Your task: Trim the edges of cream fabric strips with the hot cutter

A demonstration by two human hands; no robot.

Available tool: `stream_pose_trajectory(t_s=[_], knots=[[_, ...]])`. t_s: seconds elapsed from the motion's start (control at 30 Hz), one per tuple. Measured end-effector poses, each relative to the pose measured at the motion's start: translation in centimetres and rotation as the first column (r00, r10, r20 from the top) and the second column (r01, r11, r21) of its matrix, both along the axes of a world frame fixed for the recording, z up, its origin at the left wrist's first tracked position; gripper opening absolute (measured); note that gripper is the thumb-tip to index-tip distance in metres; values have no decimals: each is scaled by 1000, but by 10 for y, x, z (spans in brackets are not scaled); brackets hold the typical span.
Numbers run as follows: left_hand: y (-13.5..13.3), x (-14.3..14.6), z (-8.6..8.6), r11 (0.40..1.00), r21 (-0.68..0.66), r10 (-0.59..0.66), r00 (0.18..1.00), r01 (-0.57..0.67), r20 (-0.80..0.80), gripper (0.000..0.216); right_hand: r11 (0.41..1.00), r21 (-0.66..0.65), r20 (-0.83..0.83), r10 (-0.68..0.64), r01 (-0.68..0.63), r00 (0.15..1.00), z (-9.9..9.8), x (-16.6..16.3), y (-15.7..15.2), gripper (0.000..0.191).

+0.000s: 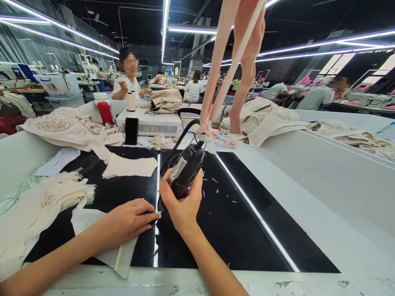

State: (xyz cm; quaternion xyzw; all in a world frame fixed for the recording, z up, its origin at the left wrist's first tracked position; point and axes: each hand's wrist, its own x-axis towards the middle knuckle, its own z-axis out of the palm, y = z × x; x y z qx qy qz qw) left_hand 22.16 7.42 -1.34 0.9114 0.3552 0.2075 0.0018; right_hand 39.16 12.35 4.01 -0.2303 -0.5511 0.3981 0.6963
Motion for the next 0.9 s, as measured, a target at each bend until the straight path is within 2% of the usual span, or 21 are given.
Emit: stream_pose_trajectory(t_s=[0.2,0.67,0.9], knots=[[0,2,-1,1000,-12,9,1000,-8,25,25,999,21,16,-40,40,999,1,3,4,33],[0,4,0,1000,-9,17,999,-17,31,28,999,25,39,-37,36,999,-5,3,9,32],[-1,3,-1,1000,-16,20,1000,-20,9,26,998,43,24,-42,41,999,-1,3,9,31]])
